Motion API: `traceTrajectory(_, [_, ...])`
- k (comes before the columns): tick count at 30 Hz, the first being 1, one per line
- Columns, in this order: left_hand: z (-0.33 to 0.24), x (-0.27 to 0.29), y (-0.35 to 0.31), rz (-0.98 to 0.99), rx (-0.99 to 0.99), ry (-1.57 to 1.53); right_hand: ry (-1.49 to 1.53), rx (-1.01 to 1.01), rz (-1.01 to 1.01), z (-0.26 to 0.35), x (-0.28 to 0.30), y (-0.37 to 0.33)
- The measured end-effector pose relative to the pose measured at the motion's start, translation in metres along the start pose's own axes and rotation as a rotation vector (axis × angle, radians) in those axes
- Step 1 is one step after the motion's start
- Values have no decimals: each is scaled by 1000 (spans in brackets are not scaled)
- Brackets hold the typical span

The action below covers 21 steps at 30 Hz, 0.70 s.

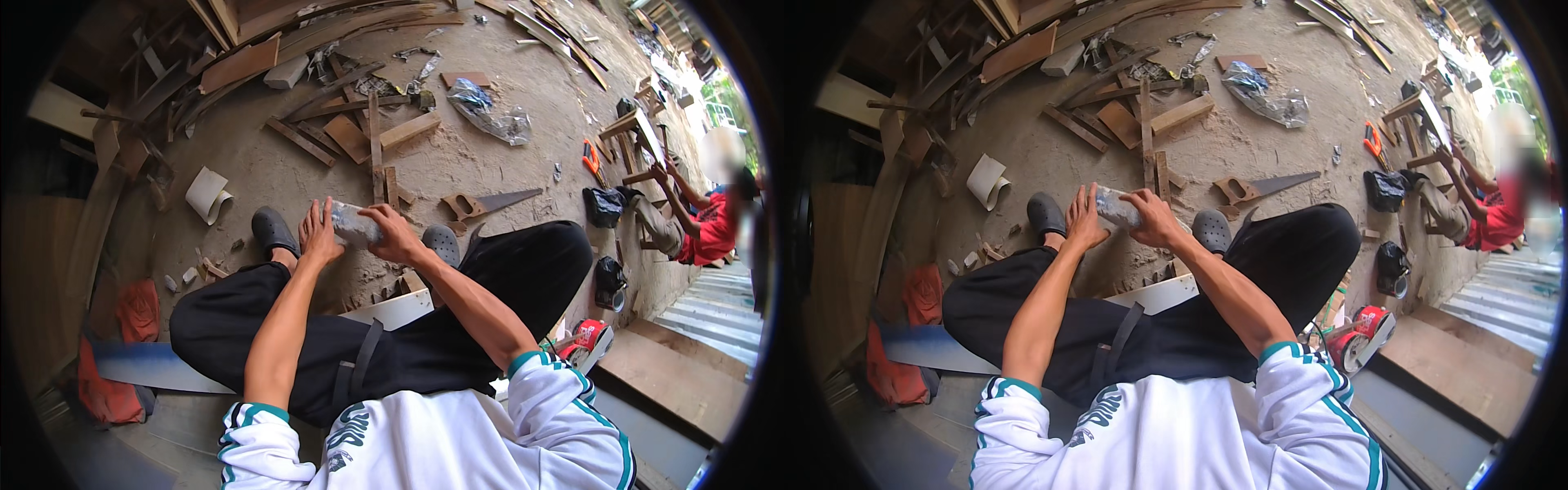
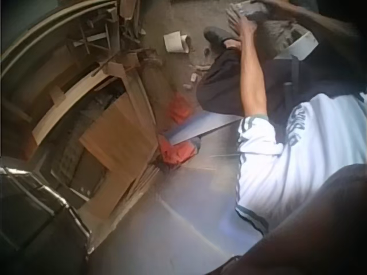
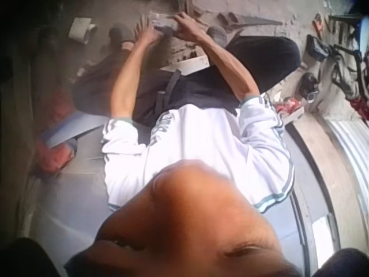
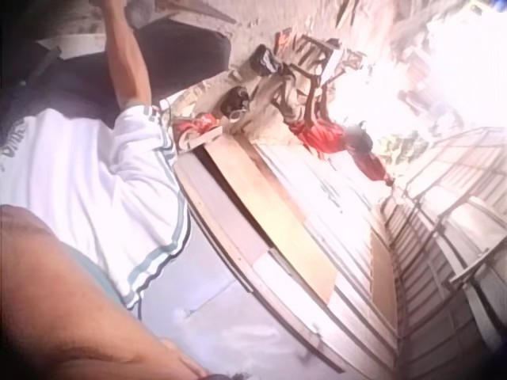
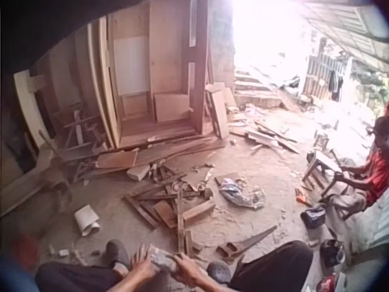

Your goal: The person sits on the floor and uses a hammer and chisel to break a rectangular concrete block. They repeatedly position the chisel on the block and strike it with the hammer, causing pieces to break off.

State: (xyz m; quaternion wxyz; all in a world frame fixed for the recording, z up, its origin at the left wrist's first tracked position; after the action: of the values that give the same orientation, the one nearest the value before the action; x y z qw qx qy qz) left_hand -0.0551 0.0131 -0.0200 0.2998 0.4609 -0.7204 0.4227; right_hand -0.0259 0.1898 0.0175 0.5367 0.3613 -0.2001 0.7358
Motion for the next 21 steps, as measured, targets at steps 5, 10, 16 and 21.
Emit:
traceTrajectory(5, [21,18,-2,-36,-353,108,95,132,3,26,-11,2])
traceTrajectory(10, [34,30,16,39,-541,-21,183,120,49,20,-25,18])
traceTrajectory(16, [37,47,41,14,-543,60,185,148,117,-8,-30,47])
traceTrajectory(21, [37,53,74,62,-528,184,77,55,15,-49,-30,51])
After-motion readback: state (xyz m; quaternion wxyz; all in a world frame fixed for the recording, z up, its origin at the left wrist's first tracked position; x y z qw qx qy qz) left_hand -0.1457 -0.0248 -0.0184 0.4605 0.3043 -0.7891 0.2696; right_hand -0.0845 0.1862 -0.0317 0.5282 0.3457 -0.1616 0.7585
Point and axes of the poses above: each hand's wrist, its own y-axis towards the middle knuckle, its own x-axis out of the back of the hand, z = x × y, the point moved 6 cm from there along y, towards the middle knuckle, and after that the axes turned 11 degrees about -y, right-handed, at the moved point
